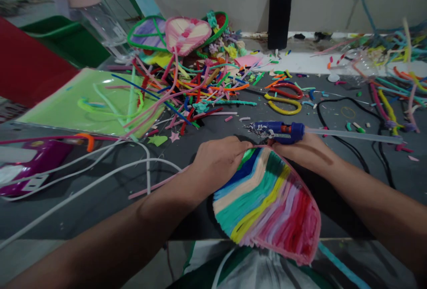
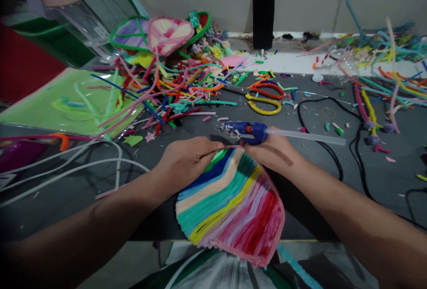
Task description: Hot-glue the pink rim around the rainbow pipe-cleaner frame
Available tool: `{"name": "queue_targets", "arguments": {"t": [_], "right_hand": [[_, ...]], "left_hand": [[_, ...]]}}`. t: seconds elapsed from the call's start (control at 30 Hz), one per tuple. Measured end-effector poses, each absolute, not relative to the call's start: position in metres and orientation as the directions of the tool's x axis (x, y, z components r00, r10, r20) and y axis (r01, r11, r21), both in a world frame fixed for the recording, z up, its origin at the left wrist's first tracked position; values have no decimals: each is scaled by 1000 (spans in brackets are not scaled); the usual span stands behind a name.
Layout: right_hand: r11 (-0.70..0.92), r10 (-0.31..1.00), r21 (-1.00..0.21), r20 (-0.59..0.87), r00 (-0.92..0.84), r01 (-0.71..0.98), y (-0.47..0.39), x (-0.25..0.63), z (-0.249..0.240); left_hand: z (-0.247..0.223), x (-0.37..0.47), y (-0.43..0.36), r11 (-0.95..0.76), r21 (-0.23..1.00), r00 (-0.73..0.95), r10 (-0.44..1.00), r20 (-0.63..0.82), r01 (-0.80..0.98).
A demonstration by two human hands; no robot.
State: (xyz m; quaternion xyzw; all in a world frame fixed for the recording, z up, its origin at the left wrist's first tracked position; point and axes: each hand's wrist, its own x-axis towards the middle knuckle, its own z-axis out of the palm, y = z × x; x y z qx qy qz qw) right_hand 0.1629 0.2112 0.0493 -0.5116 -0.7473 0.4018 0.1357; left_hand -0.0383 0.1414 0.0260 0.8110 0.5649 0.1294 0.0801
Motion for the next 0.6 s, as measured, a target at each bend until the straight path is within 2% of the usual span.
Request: {"name": "queue_targets", "arguments": {"t": [0.6], "right_hand": [[180,873,-737,-186,-450,652,212,164,46]], "left_hand": [[25,-39,141,-347,262,330,938,109,900]]}}
